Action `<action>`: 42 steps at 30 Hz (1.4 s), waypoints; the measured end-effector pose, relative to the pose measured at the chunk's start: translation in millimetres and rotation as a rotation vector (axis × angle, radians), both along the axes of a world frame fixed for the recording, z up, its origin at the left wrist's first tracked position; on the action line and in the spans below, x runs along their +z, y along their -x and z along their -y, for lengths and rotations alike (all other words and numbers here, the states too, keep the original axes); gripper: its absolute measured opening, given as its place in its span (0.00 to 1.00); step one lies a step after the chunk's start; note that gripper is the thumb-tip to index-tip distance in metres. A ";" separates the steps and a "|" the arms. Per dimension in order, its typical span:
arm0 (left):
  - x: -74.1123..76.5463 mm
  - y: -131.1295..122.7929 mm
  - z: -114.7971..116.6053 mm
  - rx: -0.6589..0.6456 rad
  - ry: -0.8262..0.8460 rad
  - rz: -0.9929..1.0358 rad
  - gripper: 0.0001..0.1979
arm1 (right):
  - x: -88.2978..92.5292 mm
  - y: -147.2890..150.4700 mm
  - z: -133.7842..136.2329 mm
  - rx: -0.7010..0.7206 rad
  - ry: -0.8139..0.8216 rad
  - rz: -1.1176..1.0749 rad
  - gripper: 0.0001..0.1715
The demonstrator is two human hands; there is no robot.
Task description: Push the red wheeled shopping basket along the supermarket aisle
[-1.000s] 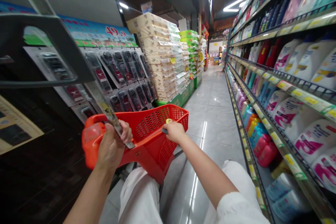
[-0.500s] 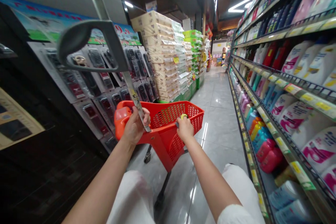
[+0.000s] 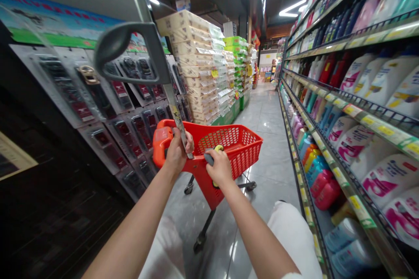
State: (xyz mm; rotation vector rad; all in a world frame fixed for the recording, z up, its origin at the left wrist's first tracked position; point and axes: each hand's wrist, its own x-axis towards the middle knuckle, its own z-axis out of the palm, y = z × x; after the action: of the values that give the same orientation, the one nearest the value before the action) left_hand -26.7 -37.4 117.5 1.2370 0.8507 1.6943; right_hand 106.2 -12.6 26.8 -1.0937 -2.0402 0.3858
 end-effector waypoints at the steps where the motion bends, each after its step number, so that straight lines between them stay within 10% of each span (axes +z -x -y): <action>1: -0.3 -0.3 -0.6 0.001 -0.003 -0.001 0.31 | 2.8 3.4 4.8 0.046 -0.027 0.001 0.24; 5: -0.8 -1.6 0.5 -0.003 -0.006 -0.004 0.31 | 5.2 2.3 15.7 0.114 -0.065 0.040 0.25; 10: -1.4 -2.5 3.0 -0.014 0.001 0.006 0.31 | -3.5 -9.7 13.5 -0.178 0.054 0.054 0.26; 17: -1.5 2.2 2.4 0.011 -0.002 0.024 0.30 | -22.0 24.7 36.5 0.009 -0.103 -0.028 0.36; 31: 7.3 -1.2 24.8 -0.076 0.027 0.024 0.28 | -91.6 -64.4 -74.2 -0.628 0.176 -0.591 0.31; 42: 10.9 -5.5 23.9 -0.146 0.047 0.071 0.26 | -81.8 -38.0 -57.6 -0.459 0.262 -0.344 0.29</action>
State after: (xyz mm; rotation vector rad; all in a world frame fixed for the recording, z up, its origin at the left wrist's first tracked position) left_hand -21.2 -61.2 128.5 1.1712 0.7358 1.5828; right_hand 144.3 45.1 -55.0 -1.4957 -1.4133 0.5672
